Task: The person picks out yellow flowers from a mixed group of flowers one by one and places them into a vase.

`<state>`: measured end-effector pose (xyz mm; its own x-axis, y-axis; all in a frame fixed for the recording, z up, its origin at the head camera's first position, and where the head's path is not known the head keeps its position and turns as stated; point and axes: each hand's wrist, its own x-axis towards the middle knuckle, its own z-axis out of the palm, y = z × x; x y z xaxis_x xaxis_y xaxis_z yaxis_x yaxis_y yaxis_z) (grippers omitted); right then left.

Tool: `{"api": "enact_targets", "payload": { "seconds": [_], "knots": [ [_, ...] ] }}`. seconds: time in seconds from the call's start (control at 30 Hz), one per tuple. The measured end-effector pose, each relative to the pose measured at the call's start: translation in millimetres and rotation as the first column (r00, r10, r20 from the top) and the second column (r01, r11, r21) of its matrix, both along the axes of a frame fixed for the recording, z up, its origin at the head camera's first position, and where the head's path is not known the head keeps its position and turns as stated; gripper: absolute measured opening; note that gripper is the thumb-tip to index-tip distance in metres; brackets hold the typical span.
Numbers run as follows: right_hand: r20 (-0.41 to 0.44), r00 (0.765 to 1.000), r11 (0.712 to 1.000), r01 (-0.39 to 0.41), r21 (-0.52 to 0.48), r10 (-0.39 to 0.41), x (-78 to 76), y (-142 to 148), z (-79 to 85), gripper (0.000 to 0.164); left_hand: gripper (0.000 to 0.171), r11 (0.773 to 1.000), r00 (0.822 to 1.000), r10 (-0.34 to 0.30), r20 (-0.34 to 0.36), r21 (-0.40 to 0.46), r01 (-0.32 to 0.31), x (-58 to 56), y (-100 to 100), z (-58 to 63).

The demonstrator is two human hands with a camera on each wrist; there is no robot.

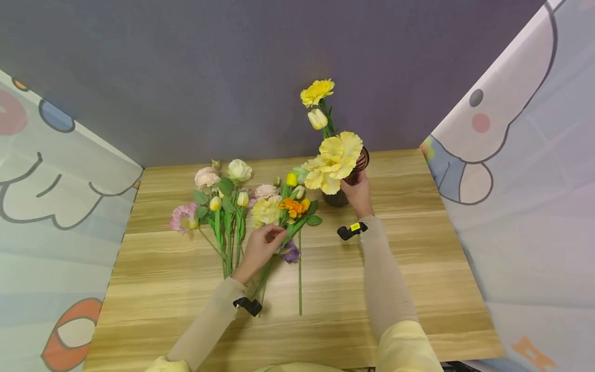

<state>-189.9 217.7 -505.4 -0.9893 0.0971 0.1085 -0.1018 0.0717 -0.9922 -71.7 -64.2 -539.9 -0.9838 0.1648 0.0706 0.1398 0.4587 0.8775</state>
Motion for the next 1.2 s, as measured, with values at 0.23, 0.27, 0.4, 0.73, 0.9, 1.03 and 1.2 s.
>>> {"api": "enact_targets", "payload": {
  "seconds": [0.23,0.27,0.4,0.73,0.9,1.03,1.2],
  "knots": [
    [-0.019,1.000,1.000,0.006,-0.010,-0.006,-6.5,2.3,-10.6,0.049,0.018,0.997,0.999,0.008,0.035,-0.072,-0.006,3.1,-4.9,-3.3],
    [-0.027,1.000,1.000,0.008,-0.013,-0.008,-8.8,3.1,-15.7,0.048,0.018,0.996,1.000,0.011,0.027,-0.085,-0.009,3.4,-5.4,-4.5],
    [-0.050,0.999,0.999,0.018,-0.030,-0.019,-18.4,6.8,-35.6,0.048,0.014,0.992,1.000,0.025,-0.016,-0.121,-0.027,5.1,-6.9,-9.9],
    [0.014,1.000,1.000,0.014,-0.020,-0.014,-17.4,8.1,-31.6,0.040,0.010,0.990,0.994,0.079,-0.070,-0.111,-0.087,8.1,-9.7,-16.5],
    [0.016,1.000,0.999,-0.006,-0.033,0.007,-20.0,9.2,-32.8,0.044,0.017,0.977,0.986,0.150,-0.066,-0.145,-0.158,8.2,-11.8,-17.2],
    [0.016,1.000,0.999,-0.006,-0.033,0.006,-20.6,9.7,-33.8,0.050,0.023,0.972,0.985,0.158,-0.071,-0.162,-0.168,6.5,-13.2,-17.0],
    [0.001,1.000,1.000,0.015,-0.017,-0.015,-18.5,8.1,-33.2,0.051,0.022,0.965,0.987,0.152,-0.046,-0.211,-0.158,5.1,-13.8,-15.7]
  ]
}}
